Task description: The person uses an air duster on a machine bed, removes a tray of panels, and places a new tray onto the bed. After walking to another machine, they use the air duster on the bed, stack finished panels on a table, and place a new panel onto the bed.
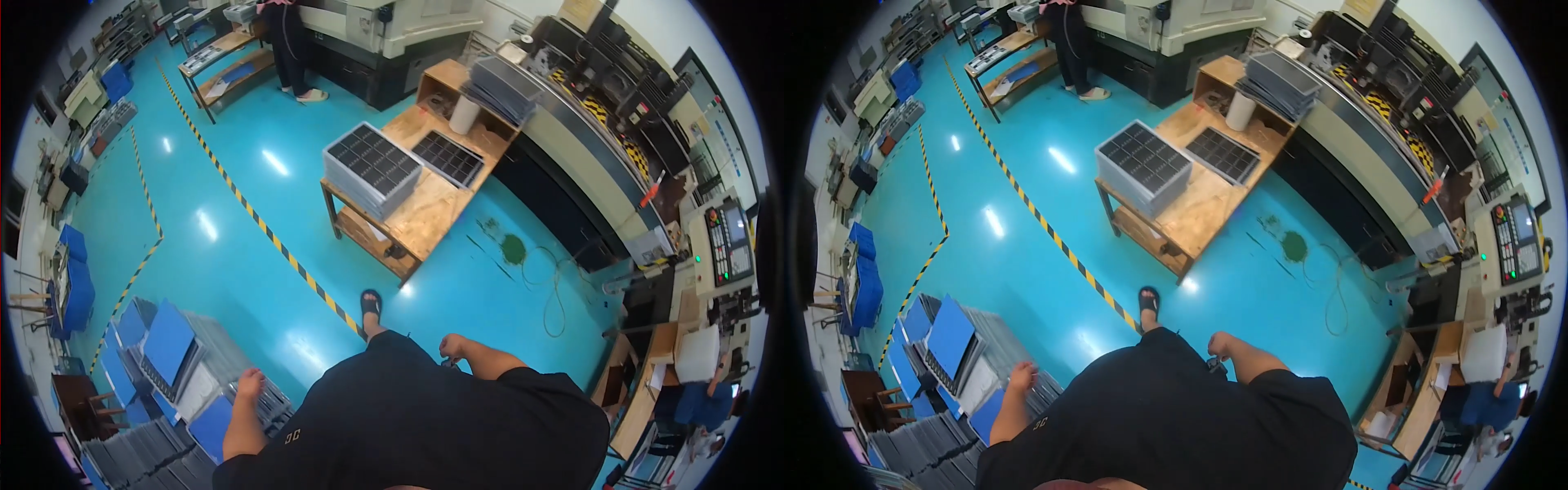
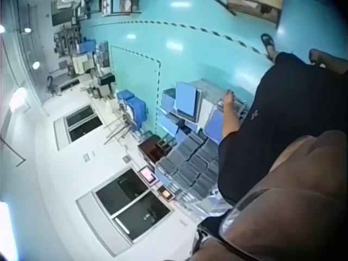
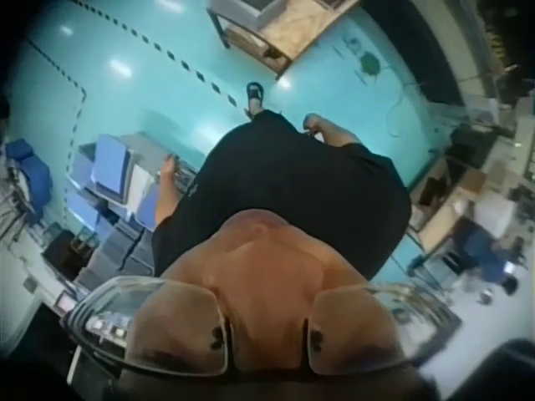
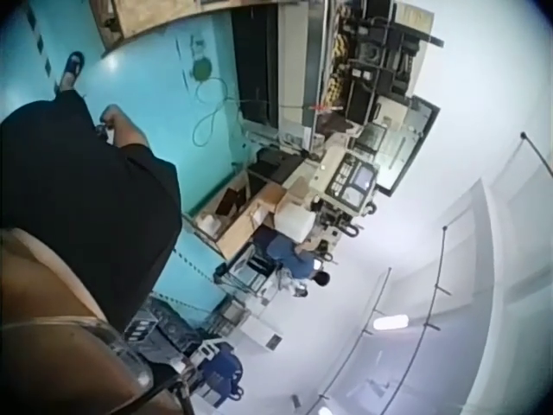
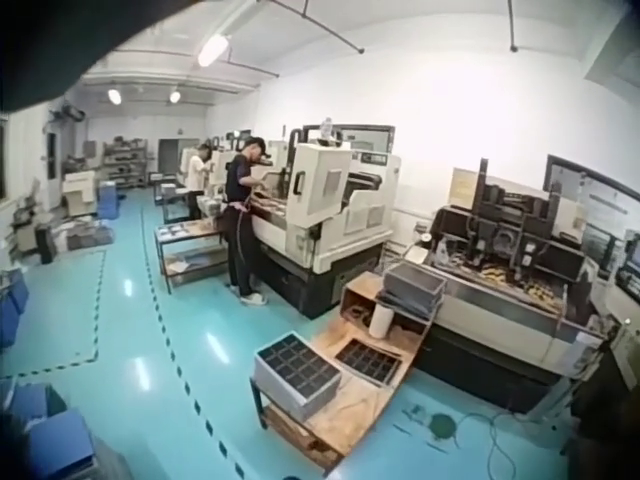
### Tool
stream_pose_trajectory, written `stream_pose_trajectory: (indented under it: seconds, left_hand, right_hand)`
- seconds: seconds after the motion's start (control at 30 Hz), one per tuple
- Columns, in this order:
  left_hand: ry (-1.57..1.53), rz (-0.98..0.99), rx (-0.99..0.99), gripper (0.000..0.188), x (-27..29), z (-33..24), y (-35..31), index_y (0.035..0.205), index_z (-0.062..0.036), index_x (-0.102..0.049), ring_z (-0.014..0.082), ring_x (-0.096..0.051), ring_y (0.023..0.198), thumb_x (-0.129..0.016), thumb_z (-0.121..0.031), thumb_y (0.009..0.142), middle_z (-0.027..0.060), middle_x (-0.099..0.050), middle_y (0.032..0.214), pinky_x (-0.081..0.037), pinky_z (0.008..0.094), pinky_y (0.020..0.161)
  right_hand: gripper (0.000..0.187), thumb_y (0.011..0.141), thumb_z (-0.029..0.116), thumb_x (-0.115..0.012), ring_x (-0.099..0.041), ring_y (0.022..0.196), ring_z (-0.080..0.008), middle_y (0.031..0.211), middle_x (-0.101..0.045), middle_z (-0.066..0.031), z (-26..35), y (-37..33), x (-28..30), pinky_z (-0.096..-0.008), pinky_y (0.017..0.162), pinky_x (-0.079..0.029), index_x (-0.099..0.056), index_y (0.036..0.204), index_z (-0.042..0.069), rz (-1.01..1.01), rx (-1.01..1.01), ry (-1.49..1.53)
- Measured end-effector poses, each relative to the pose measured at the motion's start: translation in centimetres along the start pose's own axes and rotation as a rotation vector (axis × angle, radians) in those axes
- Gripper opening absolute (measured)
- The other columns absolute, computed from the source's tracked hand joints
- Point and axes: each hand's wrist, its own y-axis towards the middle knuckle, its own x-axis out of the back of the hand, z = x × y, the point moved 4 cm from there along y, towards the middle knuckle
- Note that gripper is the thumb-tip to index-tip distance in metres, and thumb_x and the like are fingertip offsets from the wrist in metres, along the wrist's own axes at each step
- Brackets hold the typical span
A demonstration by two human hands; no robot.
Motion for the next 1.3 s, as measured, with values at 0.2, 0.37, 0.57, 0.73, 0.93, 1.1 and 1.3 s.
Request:
stream_pose_trajectory:
  seconds: [0.2, 0.37, 0.57, 0.73, 0.93, 1.1, 1.3]
  left_hand:
    - [0.330, 0.365, -0.144, 0.034, -8.3, -10.0, 2.8, 0.121, -0.0110, -0.062, 0.0149, -0.061, 0.070, -0.063, -0.028, 0.092, 0.0031, -0.066, 0.087, -0.048, 0.0313, 0.055]
    - [0.265, 0.044, 0.010, 0.057, -8.5, -16.9, 2.3, 0.137, -0.0097, -0.053, 0.0235, -0.064, 0.094, -0.068, -0.039, 0.091, 0.0106, -0.066, 0.114, -0.054, 0.0402, 0.073]
    - [0.272, 0.337, 0.140, 0.050, -3.7, -17.2, 12.7, 0.131, -0.0081, -0.058, 0.0241, -0.065, 0.093, -0.066, -0.037, 0.091, 0.0098, -0.067, 0.115, -0.052, 0.0429, 0.076]
    - [0.615, 0.508, -0.282, 0.037, 1.7, -25.2, 22.8, 0.114, -0.0092, -0.068, 0.0231, -0.066, 0.086, -0.061, -0.038, 0.093, 0.0104, -0.069, 0.091, -0.055, 0.0427, 0.068]
    - [0.366, 0.257, -0.116, 0.026, 10.4, -35.7, 34.4, 0.103, -0.0060, -0.068, 0.0215, -0.060, 0.066, -0.064, -0.026, 0.086, 0.0088, -0.064, 0.081, -0.048, 0.0389, 0.051]
    - [0.383, 0.292, -0.132, 0.025, 11.7, -41.9, 36.6, 0.103, -0.0047, -0.068, 0.0214, -0.062, 0.070, -0.061, -0.024, 0.087, 0.0083, -0.064, 0.085, -0.049, 0.0367, 0.052]
    - [0.551, 0.465, -0.135, 0.031, 8.1, -42.0, 37.0, 0.108, -0.0061, -0.068, 0.0206, -0.062, 0.071, -0.065, -0.029, 0.088, 0.0077, -0.066, 0.087, -0.051, 0.0378, 0.057]
  right_hand:
    - [0.017, 0.076, 0.015, -0.067, -0.067, 0.065, -0.0201, 0.074, -0.065, -0.0056, 9.9, 8.3, 9.1, -0.0383, 0.056, -0.058, -0.069, 0.091, 0.008, 0.044, 0.014, 0.001]
    - [0.022, 0.078, 0.017, -0.068, -0.069, 0.077, -0.0207, 0.088, -0.067, -0.0067, 21.6, 11.2, 18.1, -0.0384, 0.061, -0.059, -0.068, 0.099, 0.008, 0.052, 0.045, 0.008]
    - [0.043, 0.079, 0.014, -0.072, -0.069, 0.083, -0.0240, 0.099, -0.066, -0.0088, 30.9, 12.0, 18.8, -0.0438, 0.068, -0.059, -0.059, 0.119, 0.009, 0.122, 0.145, 0.167]
    - [0.043, 0.081, 0.016, -0.071, -0.066, 0.080, -0.0252, 0.096, -0.065, -0.0071, 29.4, 13.2, 11.7, -0.0439, 0.068, -0.057, -0.062, 0.123, 0.013, 0.128, -0.171, 0.264]
    - [0.027, 0.086, 0.017, -0.065, -0.067, 0.074, -0.0223, 0.087, -0.066, -0.0082, 37.4, 7.7, 7.3, -0.0435, 0.066, -0.059, -0.065, 0.112, 0.010, 0.002, -0.161, 0.243]
    - [0.044, 0.084, 0.014, -0.067, -0.070, 0.083, -0.0229, 0.096, -0.069, -0.0123, 42.2, 8.3, 6.1, -0.0384, 0.068, -0.060, -0.059, 0.126, 0.005, -0.128, -0.117, 0.487]
    - [0.038, 0.082, 0.010, -0.064, -0.066, 0.068, -0.0195, 0.088, -0.069, -0.0106, 44.0, 9.0, 3.6, -0.0340, 0.056, -0.056, -0.064, 0.119, 0.005, -0.259, -0.026, 0.534]
